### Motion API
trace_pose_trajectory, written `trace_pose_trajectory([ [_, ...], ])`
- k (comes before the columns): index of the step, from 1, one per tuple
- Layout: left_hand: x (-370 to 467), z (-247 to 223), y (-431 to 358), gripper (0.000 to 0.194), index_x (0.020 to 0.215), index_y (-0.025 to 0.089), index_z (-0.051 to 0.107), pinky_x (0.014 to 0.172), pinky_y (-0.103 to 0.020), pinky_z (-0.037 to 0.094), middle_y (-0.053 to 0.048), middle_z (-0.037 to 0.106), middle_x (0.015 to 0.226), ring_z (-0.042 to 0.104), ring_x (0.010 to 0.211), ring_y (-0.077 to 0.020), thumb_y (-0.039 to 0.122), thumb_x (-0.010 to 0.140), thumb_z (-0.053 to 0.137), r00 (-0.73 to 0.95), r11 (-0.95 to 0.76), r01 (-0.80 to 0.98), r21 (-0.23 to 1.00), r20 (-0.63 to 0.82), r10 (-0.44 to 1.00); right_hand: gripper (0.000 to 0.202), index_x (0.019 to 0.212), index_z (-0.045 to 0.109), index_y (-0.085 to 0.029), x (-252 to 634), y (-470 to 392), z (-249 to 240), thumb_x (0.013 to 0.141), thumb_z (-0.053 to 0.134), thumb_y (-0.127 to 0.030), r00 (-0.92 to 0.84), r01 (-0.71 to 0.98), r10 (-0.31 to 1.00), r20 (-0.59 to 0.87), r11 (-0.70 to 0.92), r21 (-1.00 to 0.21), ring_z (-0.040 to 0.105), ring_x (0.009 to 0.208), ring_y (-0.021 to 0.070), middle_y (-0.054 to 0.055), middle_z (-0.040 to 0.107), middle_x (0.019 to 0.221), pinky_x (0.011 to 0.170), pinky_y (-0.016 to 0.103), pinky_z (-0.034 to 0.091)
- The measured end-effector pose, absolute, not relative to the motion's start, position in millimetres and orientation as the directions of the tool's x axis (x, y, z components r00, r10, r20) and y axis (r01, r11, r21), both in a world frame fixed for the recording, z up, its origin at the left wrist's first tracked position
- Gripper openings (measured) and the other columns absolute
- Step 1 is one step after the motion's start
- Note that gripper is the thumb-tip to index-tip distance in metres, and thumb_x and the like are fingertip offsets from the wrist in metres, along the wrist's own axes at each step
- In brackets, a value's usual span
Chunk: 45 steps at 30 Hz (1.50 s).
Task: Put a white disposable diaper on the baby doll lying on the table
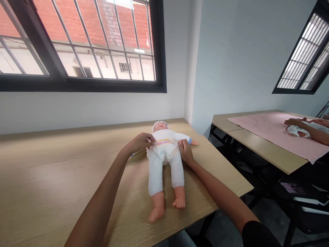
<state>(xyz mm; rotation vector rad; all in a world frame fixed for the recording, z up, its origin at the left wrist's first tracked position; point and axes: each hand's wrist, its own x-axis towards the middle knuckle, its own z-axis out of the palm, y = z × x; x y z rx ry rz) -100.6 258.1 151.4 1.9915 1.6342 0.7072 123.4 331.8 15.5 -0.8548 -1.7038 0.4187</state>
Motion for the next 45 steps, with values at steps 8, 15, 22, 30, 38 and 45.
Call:
trace_pose_trajectory([
  [8, -101.5, 150.5, 259.4, 0.017, 0.075, 0.019, 0.067, 0.06, -0.027, 0.045, -0.003, 0.066, 0.072, 0.06, 0.065, -0.0178, 0.029, 0.064, 0.057, 0.166, -0.188, 0.761, 0.621, 0.095, 0.982, 0.026, 0.082, 0.05, -0.02, 123.6, 329.2, 18.4, 0.094, 0.03, -0.032, -0.116, 0.329, 0.737, 0.666, 0.661, -0.674, 0.052, 0.085, 0.0189, 0.005, 0.055, 0.087, 0.082, 0.033, 0.041],
  [15, -98.5, 149.6, 258.9, 0.017, 0.076, 0.02, 0.068, 0.056, -0.027, 0.044, -0.002, 0.064, 0.067, 0.058, 0.059, -0.0165, 0.029, 0.066, 0.057, 0.121, -0.177, 0.775, 0.606, 0.132, 0.984, 0.024, 0.082, 0.05, -0.021, 123.7, 328.9, 18.4, 0.094, 0.031, -0.03, -0.114, 0.315, 0.73, 0.674, 0.67, -0.672, 0.051, 0.086, 0.0182, 0.005, 0.055, 0.087, 0.082, 0.032, 0.041],
  [22, -98.6, 151.5, 258.6, 0.017, 0.074, 0.02, 0.069, 0.055, -0.027, 0.044, -0.002, 0.063, 0.062, 0.057, 0.057, -0.0166, 0.03, 0.066, 0.059, 0.114, -0.161, 0.793, 0.588, 0.118, 0.987, 0.025, 0.082, 0.05, -0.021, 123.0, 328.8, 18.5, 0.094, 0.031, -0.03, -0.118, 0.311, 0.736, 0.666, 0.665, -0.679, 0.051, 0.085, 0.0184, 0.005, 0.055, 0.087, 0.082, 0.033, 0.041],
  [30, -95.0, 156.4, 252.8, 0.017, 0.071, 0.02, 0.069, 0.055, -0.026, 0.043, -0.001, 0.065, 0.06, 0.058, 0.057, -0.0165, 0.029, 0.065, 0.056, 0.102, -0.144, 0.801, 0.582, 0.105, 0.989, 0.026, 0.082, 0.05, -0.021, 123.2, 330.1, 17.3, 0.094, 0.03, -0.031, -0.12, 0.319, 0.733, 0.67, 0.668, -0.673, 0.051, 0.084, 0.0181, 0.004, 0.055, 0.086, 0.081, 0.032, 0.041],
  [38, -94.7, 157.5, 251.5, 0.017, 0.071, 0.019, 0.069, 0.056, -0.027, 0.044, 0.0, 0.063, 0.055, 0.058, 0.054, -0.0168, 0.026, 0.065, 0.054, 0.11, -0.158, 0.809, 0.567, 0.118, 0.987, 0.025, 0.081, 0.05, -0.021, 123.0, 331.2, 15.4, 0.094, 0.031, -0.031, -0.117, 0.315, 0.729, 0.674, 0.671, -0.671, 0.051, 0.083, 0.0177, 0.004, 0.055, 0.086, 0.081, 0.032, 0.041],
  [45, -94.7, 159.4, 250.7, 0.02, 0.075, 0.021, 0.07, 0.057, -0.027, 0.044, 0.0, 0.065, 0.058, 0.06, 0.056, -0.0176, 0.026, 0.066, 0.053, 0.111, -0.159, 0.828, 0.537, 0.12, 0.987, 0.025, 0.08, 0.049, -0.022, 123.2, 329.6, 16.9, 0.094, 0.03, -0.031, -0.117, 0.312, 0.731, 0.672, 0.669, -0.674, 0.051, 0.085, 0.0184, 0.005, 0.055, 0.087, 0.081, 0.032, 0.041],
])
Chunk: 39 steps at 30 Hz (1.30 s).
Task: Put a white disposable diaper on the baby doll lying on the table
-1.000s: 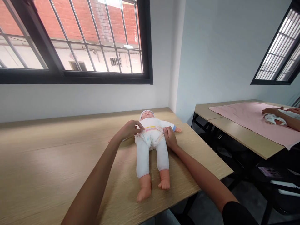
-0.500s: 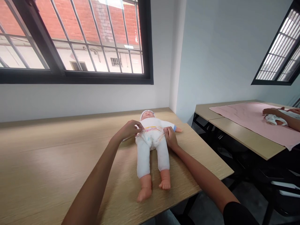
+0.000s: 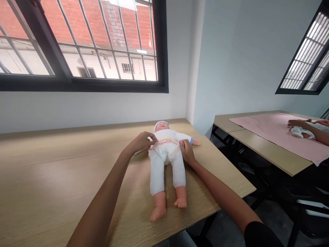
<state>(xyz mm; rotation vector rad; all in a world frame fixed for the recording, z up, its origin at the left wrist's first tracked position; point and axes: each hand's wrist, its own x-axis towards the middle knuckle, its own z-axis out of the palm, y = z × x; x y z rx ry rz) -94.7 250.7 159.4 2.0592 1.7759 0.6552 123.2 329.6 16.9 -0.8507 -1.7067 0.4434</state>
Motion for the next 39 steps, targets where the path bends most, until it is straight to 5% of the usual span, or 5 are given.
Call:
trace_pose_trajectory([
  [10, -98.6, 159.2, 250.8, 0.024, 0.079, 0.022, 0.07, 0.06, -0.027, 0.045, 0.0, 0.065, 0.061, 0.06, 0.059, -0.0176, 0.039, 0.071, 0.055, 0.128, -0.145, 0.821, 0.553, 0.069, 0.989, 0.026, 0.081, 0.05, -0.021, 122.9, 329.8, 18.2, 0.094, 0.029, -0.031, -0.119, 0.313, 0.732, 0.671, 0.669, -0.674, 0.051, 0.085, 0.0186, 0.005, 0.054, 0.086, 0.084, 0.033, 0.041],
  [39, -100.1, 155.1, 254.7, 0.018, 0.078, 0.022, 0.067, 0.066, -0.027, 0.048, -0.002, 0.069, 0.083, 0.062, 0.072, -0.0173, 0.029, 0.072, 0.051, 0.228, -0.259, 0.826, 0.5, 0.123, 0.966, 0.026, 0.082, 0.05, -0.021, 123.0, 330.4, 16.6, 0.094, 0.03, -0.032, -0.12, 0.326, 0.735, 0.667, 0.664, -0.673, 0.051, 0.086, 0.0189, 0.005, 0.054, 0.087, 0.082, 0.033, 0.041],
])
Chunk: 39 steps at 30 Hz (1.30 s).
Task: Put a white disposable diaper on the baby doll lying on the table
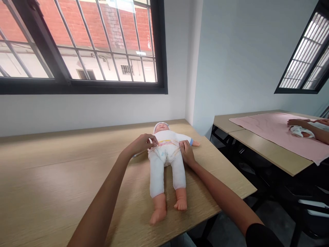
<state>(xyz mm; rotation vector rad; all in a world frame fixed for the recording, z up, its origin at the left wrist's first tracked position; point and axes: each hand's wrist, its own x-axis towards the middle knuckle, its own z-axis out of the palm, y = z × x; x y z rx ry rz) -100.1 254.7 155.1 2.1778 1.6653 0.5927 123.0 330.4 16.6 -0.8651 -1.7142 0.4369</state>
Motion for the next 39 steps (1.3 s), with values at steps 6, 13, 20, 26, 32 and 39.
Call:
trace_pose_trajectory([
  [6, -99.6, 154.4, 254.7, 0.018, 0.079, 0.022, 0.066, 0.064, -0.026, 0.047, -0.001, 0.067, 0.079, 0.062, 0.072, -0.0174, 0.028, 0.071, 0.052, 0.212, -0.243, 0.834, 0.495, 0.118, 0.97, 0.026, 0.081, 0.049, -0.021, 123.2, 330.0, 16.7, 0.094, 0.03, -0.032, -0.126, 0.315, 0.732, 0.67, 0.67, -0.672, 0.051, 0.086, 0.0192, 0.006, 0.055, 0.088, 0.082, 0.033, 0.041],
  [13, -101.5, 150.6, 256.9, 0.018, 0.08, 0.022, 0.064, 0.066, -0.027, 0.047, -0.002, 0.067, 0.087, 0.06, 0.074, -0.0173, 0.032, 0.072, 0.052, 0.203, -0.27, 0.843, 0.466, 0.191, 0.961, 0.025, 0.082, 0.049, -0.021, 123.0, 329.0, 17.8, 0.094, 0.03, -0.032, -0.118, 0.296, 0.738, 0.664, 0.665, -0.686, 0.051, 0.086, 0.0187, 0.005, 0.055, 0.088, 0.083, 0.033, 0.041],
  [20, -101.3, 150.0, 258.6, 0.024, 0.081, 0.022, 0.068, 0.066, -0.028, 0.048, -0.003, 0.067, 0.087, 0.06, 0.073, -0.0177, 0.037, 0.073, 0.05, 0.219, -0.286, 0.834, 0.471, 0.194, 0.956, 0.027, 0.081, 0.049, -0.021, 123.3, 328.1, 17.6, 0.095, 0.03, -0.032, -0.119, 0.306, 0.736, 0.667, 0.666, -0.68, 0.051, 0.085, 0.0189, 0.005, 0.055, 0.087, 0.083, 0.034, 0.041],
  [26, -99.2, 152.8, 257.2, 0.025, 0.079, 0.023, 0.07, 0.068, -0.029, 0.048, -0.003, 0.068, 0.084, 0.06, 0.072, -0.0184, 0.036, 0.071, 0.049, 0.202, -0.261, 0.841, 0.474, 0.173, 0.964, 0.026, 0.082, 0.05, -0.021, 123.4, 328.9, 17.5, 0.094, 0.03, -0.031, -0.119, 0.312, 0.737, 0.666, 0.664, -0.679, 0.051, 0.085, 0.0185, 0.005, 0.056, 0.089, 0.083, 0.033, 0.041],
  [32, -98.4, 153.4, 255.1, 0.024, 0.08, 0.023, 0.069, 0.07, -0.031, 0.05, -0.004, 0.068, 0.088, 0.061, 0.075, -0.0193, 0.032, 0.071, 0.05, 0.217, -0.263, 0.824, 0.502, 0.15, 0.965, 0.027, 0.08, 0.05, -0.021, 123.1, 330.2, 16.7, 0.094, 0.03, -0.032, -0.117, 0.315, 0.733, 0.67, 0.667, -0.675, 0.051, 0.084, 0.0183, 0.005, 0.055, 0.087, 0.082, 0.033, 0.041],
  [39, -100.8, 151.4, 257.1, 0.026, 0.087, 0.025, 0.07, 0.069, -0.028, 0.049, -0.002, 0.068, 0.091, 0.062, 0.078, -0.0184, 0.029, 0.071, 0.05, 0.228, -0.267, 0.842, 0.469, 0.14, 0.964, 0.026, 0.081, 0.05, -0.021, 123.2, 328.8, 17.5, 0.094, 0.03, -0.032, -0.12, 0.315, 0.74, 0.662, 0.661, -0.681, 0.051, 0.085, 0.0183, 0.005, 0.055, 0.088, 0.082, 0.032, 0.041],
])
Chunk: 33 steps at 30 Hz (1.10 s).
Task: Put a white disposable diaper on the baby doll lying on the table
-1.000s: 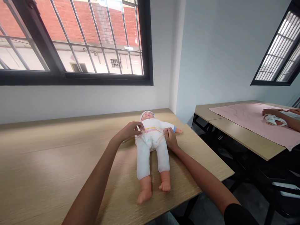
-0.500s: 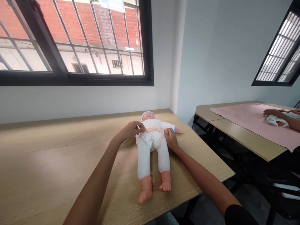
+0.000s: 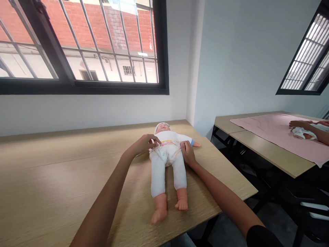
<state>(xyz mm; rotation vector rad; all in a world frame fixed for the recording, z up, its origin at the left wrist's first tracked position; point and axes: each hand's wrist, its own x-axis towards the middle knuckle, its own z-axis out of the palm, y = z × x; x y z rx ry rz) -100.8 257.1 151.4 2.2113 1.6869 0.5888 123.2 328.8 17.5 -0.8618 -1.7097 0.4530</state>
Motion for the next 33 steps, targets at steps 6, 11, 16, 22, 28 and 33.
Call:
trace_pose_trajectory([
  [6, -101.2, 151.8, 256.1, 0.027, 0.085, 0.022, 0.069, 0.068, -0.027, 0.05, -0.003, 0.068, 0.091, 0.062, 0.076, -0.0175, 0.026, 0.07, 0.047, 0.238, -0.278, 0.825, 0.493, 0.144, 0.961, 0.027, 0.081, 0.05, -0.021, 122.8, 327.8, 19.0, 0.094, 0.03, -0.032, -0.121, 0.31, 0.742, 0.659, 0.659, -0.685, 0.052, 0.086, 0.0187, 0.005, 0.055, 0.088, 0.083, 0.033, 0.041],
  [11, -102.6, 151.9, 257.6, 0.028, 0.085, 0.023, 0.069, 0.071, -0.029, 0.05, -0.004, 0.068, 0.09, 0.062, 0.078, -0.0183, 0.024, 0.07, 0.046, 0.24, -0.277, 0.839, 0.469, 0.138, 0.961, 0.027, 0.081, 0.05, -0.021, 122.7, 329.6, 17.6, 0.094, 0.03, -0.031, -0.119, 0.311, 0.733, 0.67, 0.668, -0.676, 0.052, 0.086, 0.0183, 0.005, 0.056, 0.088, 0.083, 0.033, 0.041],
  [16, -104.9, 151.7, 259.3, 0.022, 0.083, 0.023, 0.069, 0.071, -0.029, 0.049, -0.004, 0.069, 0.091, 0.062, 0.079, -0.0189, 0.027, 0.072, 0.05, 0.237, -0.282, 0.838, 0.467, 0.153, 0.959, 0.026, 0.081, 0.051, -0.021, 123.1, 329.2, 17.8, 0.093, 0.03, -0.031, -0.117, 0.311, 0.738, 0.665, 0.663, -0.681, 0.052, 0.085, 0.0189, 0.006, 0.056, 0.087, 0.081, 0.034, 0.042],
  [22, -105.1, 154.9, 257.1, 0.024, 0.084, 0.022, 0.071, 0.071, -0.028, 0.049, -0.004, 0.07, 0.091, 0.063, 0.079, -0.0187, 0.032, 0.073, 0.052, 0.22, -0.247, 0.841, 0.481, 0.113, 0.969, 0.026, 0.084, 0.052, -0.021, 122.9, 330.1, 17.0, 0.094, 0.03, -0.031, -0.115, 0.301, 0.731, 0.673, 0.671, -0.677, 0.052, 0.087, 0.0184, 0.005, 0.057, 0.089, 0.084, 0.033, 0.042],
  [28, -102.6, 157.4, 256.5, 0.024, 0.08, 0.023, 0.072, 0.068, -0.028, 0.048, -0.004, 0.07, 0.089, 0.063, 0.079, -0.0193, 0.027, 0.07, 0.051, 0.194, -0.222, 0.872, 0.436, 0.109, 0.975, 0.026, 0.083, 0.051, -0.021, 123.3, 332.0, 15.7, 0.094, 0.03, -0.033, -0.116, 0.313, 0.738, 0.665, 0.662, -0.681, 0.053, 0.087, 0.0185, 0.005, 0.056, 0.088, 0.083, 0.033, 0.042],
  [33, -102.9, 158.7, 254.0, 0.022, 0.078, 0.022, 0.071, 0.069, -0.028, 0.047, -0.005, 0.07, 0.087, 0.062, 0.079, -0.0197, 0.03, 0.07, 0.052, 0.183, -0.208, 0.877, 0.434, 0.099, 0.978, 0.027, 0.083, 0.052, -0.021, 123.5, 331.1, 15.5, 0.094, 0.03, -0.032, -0.117, 0.301, 0.734, 0.669, 0.669, -0.68, 0.053, 0.086, 0.0179, 0.005, 0.057, 0.089, 0.083, 0.032, 0.042],
])
